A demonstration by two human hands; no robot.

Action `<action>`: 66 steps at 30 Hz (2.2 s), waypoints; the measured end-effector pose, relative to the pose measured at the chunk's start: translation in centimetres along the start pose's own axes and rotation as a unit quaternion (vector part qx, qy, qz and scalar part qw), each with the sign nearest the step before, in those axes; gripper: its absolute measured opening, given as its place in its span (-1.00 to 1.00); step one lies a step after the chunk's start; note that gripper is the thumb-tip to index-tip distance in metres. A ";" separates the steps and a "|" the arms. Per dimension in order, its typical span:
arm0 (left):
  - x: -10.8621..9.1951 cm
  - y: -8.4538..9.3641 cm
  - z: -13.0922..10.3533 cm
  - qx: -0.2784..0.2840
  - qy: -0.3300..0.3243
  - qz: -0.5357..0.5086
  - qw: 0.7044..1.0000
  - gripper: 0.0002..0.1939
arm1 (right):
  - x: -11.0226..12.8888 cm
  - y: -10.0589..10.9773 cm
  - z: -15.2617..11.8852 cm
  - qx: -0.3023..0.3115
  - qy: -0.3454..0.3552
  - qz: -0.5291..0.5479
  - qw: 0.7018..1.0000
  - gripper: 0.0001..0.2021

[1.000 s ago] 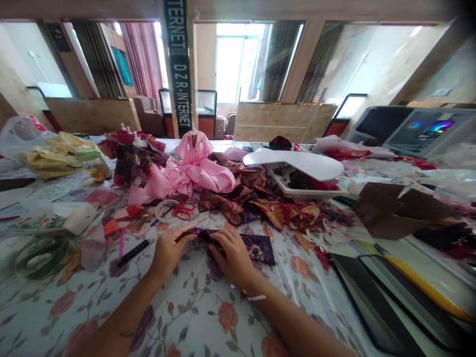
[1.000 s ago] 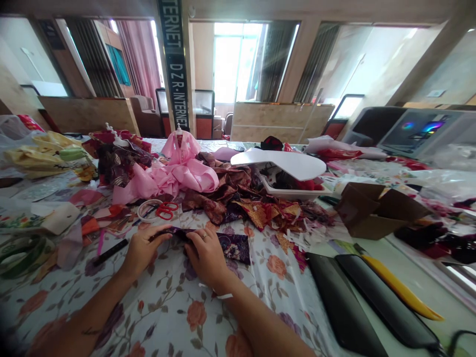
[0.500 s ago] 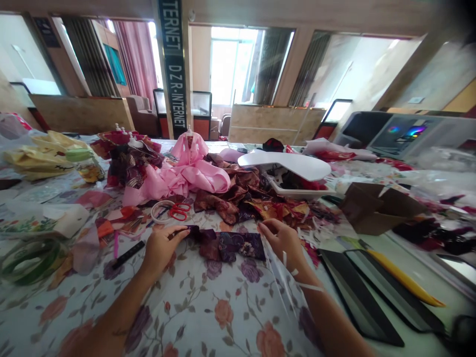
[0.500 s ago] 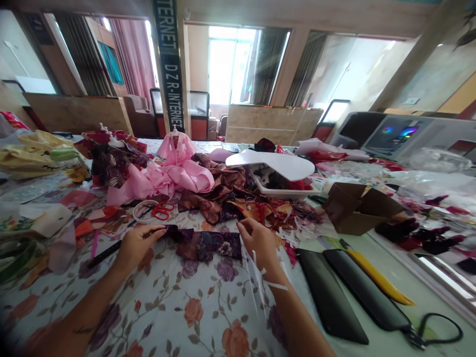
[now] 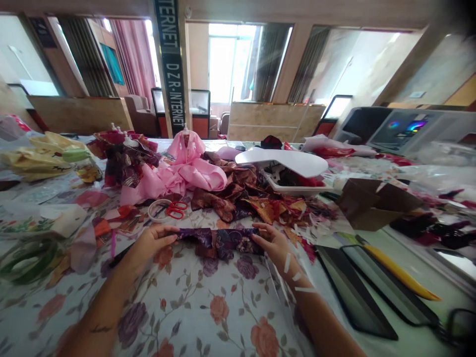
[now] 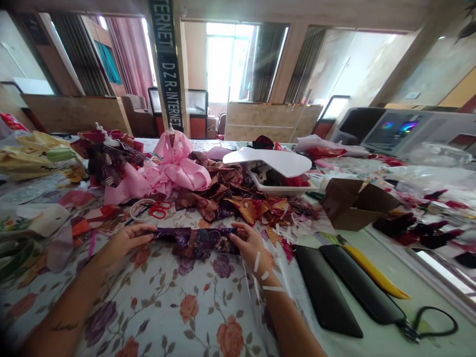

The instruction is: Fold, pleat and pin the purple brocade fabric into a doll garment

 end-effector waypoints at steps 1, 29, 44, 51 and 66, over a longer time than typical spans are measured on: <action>0.1 -0.3 -0.2 0.031 0.007 -0.006 0.999 -0.55 | -0.2 0.1 0.1 0.000 -0.009 0.014 1.000 -0.51; 0.7 -1.6 -0.9 0.087 0.060 -0.051 0.993 -0.49 | 1.1 0.0 -0.6 0.072 -0.033 0.132 0.988 -0.45; 0.7 -1.8 -1.3 0.066 0.086 -0.145 0.984 -0.53 | 1.7 2.6 -0.2 -0.109 0.061 -0.185 0.975 -0.57; 0.1 -1.9 -1.2 0.114 0.035 -0.076 0.990 -0.36 | 4.7 0.8 -2.0 -0.132 0.158 -0.249 0.946 -0.71; 0.1 -1.3 -0.5 0.020 0.008 -0.016 1.000 -0.61 | 6.9 -12.1 -3.0 0.138 0.173 -0.264 0.939 -0.70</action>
Point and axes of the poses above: each hand's wrist, its own z-axis towards the middle knuckle, its own y-axis out of the back of the hand, x = y × z, the point moved 9 cm from there along z, towards the middle knuckle, and after that the axes turned 1 degree about x, right-handed, at the moved point
